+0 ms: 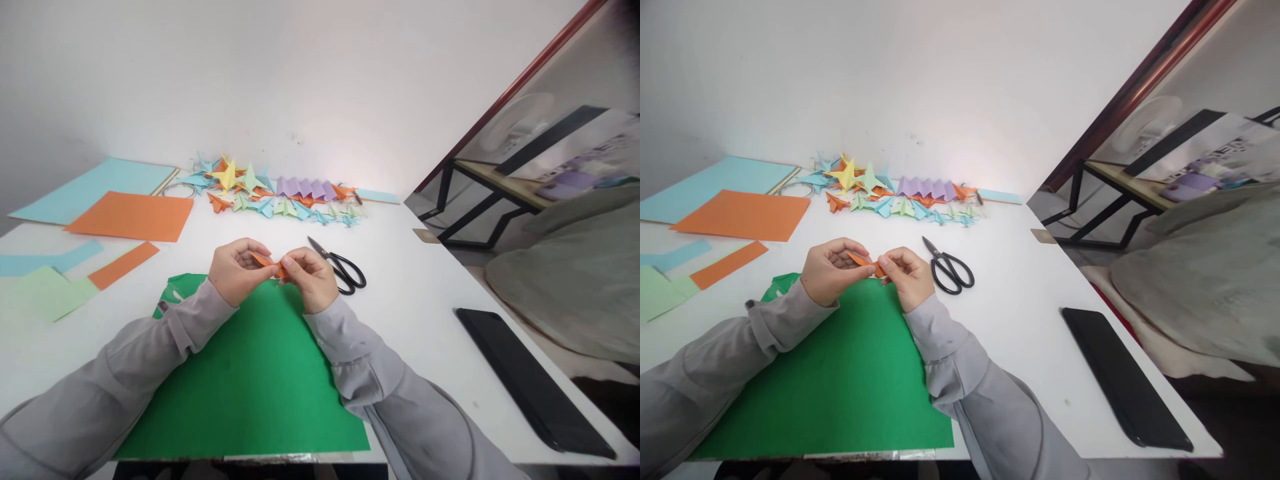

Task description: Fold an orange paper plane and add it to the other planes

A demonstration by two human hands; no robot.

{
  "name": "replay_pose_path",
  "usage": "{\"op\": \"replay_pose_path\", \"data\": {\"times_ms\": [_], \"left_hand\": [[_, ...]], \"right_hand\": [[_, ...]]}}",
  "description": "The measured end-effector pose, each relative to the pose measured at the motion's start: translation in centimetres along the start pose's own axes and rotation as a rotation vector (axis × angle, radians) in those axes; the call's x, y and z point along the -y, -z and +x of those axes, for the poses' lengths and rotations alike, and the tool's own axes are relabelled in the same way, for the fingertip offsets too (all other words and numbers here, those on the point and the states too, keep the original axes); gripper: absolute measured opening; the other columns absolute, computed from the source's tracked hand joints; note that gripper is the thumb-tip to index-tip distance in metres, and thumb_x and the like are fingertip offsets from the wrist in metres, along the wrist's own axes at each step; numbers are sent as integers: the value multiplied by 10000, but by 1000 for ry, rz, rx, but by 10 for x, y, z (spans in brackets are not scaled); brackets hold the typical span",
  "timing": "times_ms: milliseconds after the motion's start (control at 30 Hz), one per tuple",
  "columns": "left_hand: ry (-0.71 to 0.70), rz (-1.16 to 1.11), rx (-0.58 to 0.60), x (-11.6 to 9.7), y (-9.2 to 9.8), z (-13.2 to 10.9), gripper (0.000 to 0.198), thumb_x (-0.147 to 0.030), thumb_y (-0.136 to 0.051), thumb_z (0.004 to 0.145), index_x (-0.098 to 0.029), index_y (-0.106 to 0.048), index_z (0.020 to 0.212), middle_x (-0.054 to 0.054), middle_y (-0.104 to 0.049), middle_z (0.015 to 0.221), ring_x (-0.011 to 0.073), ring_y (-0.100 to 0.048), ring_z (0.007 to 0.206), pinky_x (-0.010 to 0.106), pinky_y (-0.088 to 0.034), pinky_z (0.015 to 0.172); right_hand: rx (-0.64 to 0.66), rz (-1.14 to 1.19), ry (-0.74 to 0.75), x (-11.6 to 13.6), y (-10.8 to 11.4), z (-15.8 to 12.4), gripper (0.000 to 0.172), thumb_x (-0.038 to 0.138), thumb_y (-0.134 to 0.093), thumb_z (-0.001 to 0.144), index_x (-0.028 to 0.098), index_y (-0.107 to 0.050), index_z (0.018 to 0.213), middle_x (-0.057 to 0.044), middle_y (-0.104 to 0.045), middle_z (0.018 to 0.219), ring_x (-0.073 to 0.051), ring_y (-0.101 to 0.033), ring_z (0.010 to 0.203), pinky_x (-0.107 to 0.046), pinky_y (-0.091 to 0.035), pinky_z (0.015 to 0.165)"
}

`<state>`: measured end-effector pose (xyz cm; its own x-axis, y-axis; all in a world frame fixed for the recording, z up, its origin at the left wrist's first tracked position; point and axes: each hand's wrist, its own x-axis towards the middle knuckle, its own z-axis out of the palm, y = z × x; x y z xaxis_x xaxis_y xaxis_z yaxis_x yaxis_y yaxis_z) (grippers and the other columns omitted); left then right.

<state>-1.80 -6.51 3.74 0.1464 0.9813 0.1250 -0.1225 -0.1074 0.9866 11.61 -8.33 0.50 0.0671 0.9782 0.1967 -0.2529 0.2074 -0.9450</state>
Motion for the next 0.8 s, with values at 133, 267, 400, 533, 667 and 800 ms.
{"op": "replay_pose_path", "data": {"times_ms": [133, 267, 400, 533, 667, 800], "left_hand": [[9, 13, -4, 0, 0, 0, 372, -145, -821, 344, -113, -595, 638, -7, -627, 512, 114, -596, 473, 213, -484, 489], [31, 15, -1, -1, 2, 2, 359, -155, -823, 344, -118, -594, 618, -20, -607, 476, 110, -579, 444, 203, -459, 448], [73, 0, 67, 1, 7, 6, 341, -173, -825, 360, -121, -578, 590, -24, -581, 427, 101, -540, 387, 211, -437, 410], [87, -37, 156, 5, 12, 10, 334, -204, -828, 386, -117, -581, 593, -11, -585, 429, 109, -536, 377, 228, -445, 409], [91, -84, 198, 5, 14, 9, 291, -286, -790, 509, -114, -612, 661, 23, -626, 480, 147, -604, 452, 270, -512, 488], [6, 1, 255, 1, 16, 6, 326, -192, -807, 463, -119, -659, 744, 48, -690, 635, 173, -664, 607, 298, -556, 640]], "right_hand": [[-10, -4, 13, 0, 0, 0, 274, 434, -707, 646, 188, -588, 662, 29, -601, 574, -101, -558, 526, -229, -476, 476], [60, -55, -21, 1, 1, 1, 277, 374, -766, 583, 179, -598, 685, 26, -628, 581, -100, -570, 510, -229, -475, 485], [101, -128, -68, 4, 3, 0, 278, 330, -799, 537, 170, -580, 598, 13, -641, 532, -113, -591, 493, -241, -484, 503], [120, -151, -92, 7, 4, -1, 254, 330, -792, 553, 163, -604, 586, 2, -646, 509, -125, -604, 478, -264, -506, 520], [65, -170, -70, 12, 4, 1, 263, 339, -796, 534, 163, -605, 578, 0, -641, 501, -132, -602, 462, -274, -508, 505], [24, -166, -29, 14, 5, 3, 269, 344, -802, 512, 174, -600, 562, 12, -629, 498, -126, -589, 452, -266, -499, 493]]}}
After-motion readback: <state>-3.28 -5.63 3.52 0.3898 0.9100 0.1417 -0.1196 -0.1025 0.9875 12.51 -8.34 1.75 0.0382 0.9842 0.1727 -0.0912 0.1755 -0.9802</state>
